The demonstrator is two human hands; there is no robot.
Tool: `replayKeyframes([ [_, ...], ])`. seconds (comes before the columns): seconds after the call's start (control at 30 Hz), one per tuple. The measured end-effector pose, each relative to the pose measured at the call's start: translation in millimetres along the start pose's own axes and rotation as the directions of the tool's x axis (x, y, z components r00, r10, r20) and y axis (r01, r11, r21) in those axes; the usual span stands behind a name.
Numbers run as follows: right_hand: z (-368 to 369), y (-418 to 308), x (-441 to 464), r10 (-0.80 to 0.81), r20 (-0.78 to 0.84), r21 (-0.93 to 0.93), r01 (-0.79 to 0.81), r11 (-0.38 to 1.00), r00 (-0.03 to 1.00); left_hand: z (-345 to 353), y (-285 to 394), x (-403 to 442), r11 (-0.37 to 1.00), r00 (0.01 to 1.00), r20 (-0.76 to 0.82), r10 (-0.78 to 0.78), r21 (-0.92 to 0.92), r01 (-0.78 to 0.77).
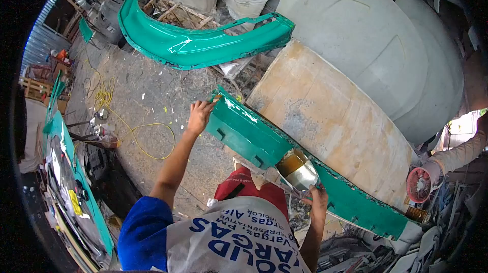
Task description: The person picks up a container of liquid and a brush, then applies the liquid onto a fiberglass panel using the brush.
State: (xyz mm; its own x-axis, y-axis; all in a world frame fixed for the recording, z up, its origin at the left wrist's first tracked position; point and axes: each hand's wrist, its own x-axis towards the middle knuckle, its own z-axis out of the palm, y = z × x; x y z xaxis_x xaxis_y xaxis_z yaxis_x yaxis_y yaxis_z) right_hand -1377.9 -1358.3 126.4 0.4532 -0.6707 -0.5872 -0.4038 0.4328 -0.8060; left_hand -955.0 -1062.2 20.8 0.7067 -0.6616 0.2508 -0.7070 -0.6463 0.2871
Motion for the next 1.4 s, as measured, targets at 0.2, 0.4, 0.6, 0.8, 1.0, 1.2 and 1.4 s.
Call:
replayKeyframes([
  [0.2,0,-3,1,0.003,0.02,-0.017,-0.003,1.0,1.0,12,-14,-42,0.992,0.989,0.145,-0.002,0.123,-0.016],
  [0.4,8,2,3,-0.046,0.007,-0.024,0.047,0.999,0.999,-13,-10,-2,0.999,0.992,0.127,0.02,0.041,-0.026],
  [0.6,19,-3,12,-0.034,0.05,-0.044,0.037,0.998,0.998,6,-23,-19,0.992,0.978,0.176,0.114,0.042,-0.123],
  [0.8,34,2,26,-0.014,0.05,-0.136,0.021,0.99,0.999,-41,-12,-13,0.994,0.976,0.196,0.092,0.042,-0.102],
  [1.0,61,-9,28,0.02,0.123,-0.127,-0.004,0.992,0.992,6,-24,1,0.975,0.962,0.177,0.21,0.028,-0.218],
  [1.2,86,-4,39,0.009,0.113,-0.143,0.007,0.99,0.994,-26,-35,-40,0.972,0.929,0.306,0.209,0.04,-0.232],
  [1.4,116,4,59,-0.002,0.145,-0.181,0.029,0.983,0.989,-68,47,-11,0.759,0.991,0.133,-0.011,-0.644,0.095],
])
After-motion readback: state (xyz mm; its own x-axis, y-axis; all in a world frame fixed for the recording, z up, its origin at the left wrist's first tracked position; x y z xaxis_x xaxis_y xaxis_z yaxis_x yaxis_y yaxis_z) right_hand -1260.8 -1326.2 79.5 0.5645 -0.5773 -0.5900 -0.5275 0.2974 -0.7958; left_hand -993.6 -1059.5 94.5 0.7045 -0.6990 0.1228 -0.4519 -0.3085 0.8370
